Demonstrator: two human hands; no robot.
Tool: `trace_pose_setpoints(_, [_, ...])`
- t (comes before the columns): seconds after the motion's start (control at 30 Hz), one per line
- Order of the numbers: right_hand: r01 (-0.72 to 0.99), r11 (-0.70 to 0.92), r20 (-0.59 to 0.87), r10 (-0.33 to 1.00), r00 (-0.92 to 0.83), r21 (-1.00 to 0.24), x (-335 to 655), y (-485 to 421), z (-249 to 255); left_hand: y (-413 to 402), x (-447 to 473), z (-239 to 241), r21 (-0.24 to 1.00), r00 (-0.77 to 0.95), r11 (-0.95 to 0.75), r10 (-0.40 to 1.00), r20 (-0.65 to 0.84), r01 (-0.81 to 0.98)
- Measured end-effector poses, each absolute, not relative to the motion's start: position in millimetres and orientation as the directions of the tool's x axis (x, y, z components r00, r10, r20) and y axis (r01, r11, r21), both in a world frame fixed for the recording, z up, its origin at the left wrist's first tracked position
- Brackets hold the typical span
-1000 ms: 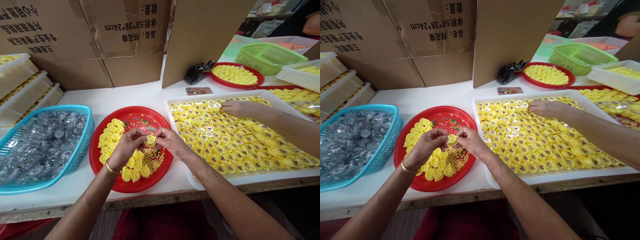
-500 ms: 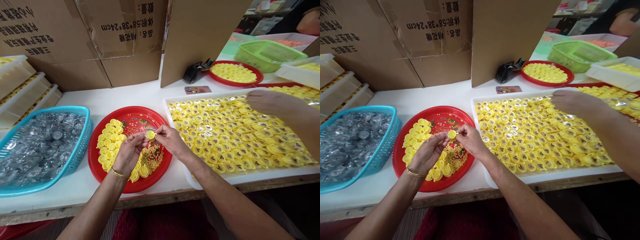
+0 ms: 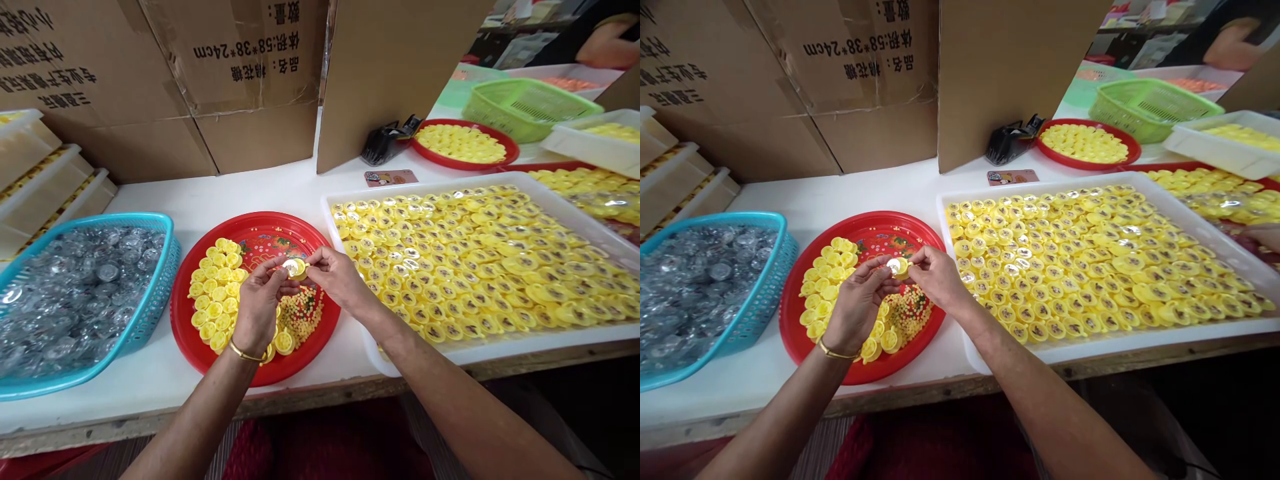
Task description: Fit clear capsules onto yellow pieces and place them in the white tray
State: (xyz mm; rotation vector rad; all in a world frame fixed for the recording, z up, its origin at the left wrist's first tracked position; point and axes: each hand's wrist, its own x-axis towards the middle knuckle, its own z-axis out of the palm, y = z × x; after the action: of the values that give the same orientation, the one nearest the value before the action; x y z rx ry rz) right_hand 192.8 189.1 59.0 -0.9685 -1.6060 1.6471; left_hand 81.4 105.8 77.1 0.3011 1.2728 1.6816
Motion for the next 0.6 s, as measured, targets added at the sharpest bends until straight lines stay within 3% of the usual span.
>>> trace_pose_setpoints(0.2, [0.042, -0.064, -0.077, 0.843, -0.533, -0.997, 192, 188, 61, 106, 77, 76, 0.732, -0.414, 0.045, 0.800, -0.434, -0.680])
trace_pose_setpoints(0.3, [0.064, -0.034, -0.063, 0.844, -0.533, -0.997, 192, 189, 59, 107, 79, 76, 0.734, -0.425, 0.043, 0.792, -0.438, -0.678])
trace_pose_setpoints(0.47, [0.195, 0.133, 0.013, 0.856, -0.517, -0.972, 194, 191, 54, 109, 90, 77, 0.855, -0.542, 0.071, 0.746, -0.387, -0.514])
trace_pose_setpoints(0.6, [0.192, 0.156, 0.035, 0.854, -0.519, -0.969, 194, 191, 53, 111, 96, 75, 0.930, -0.596, 0.088, 0.745, -0.299, -0.357])
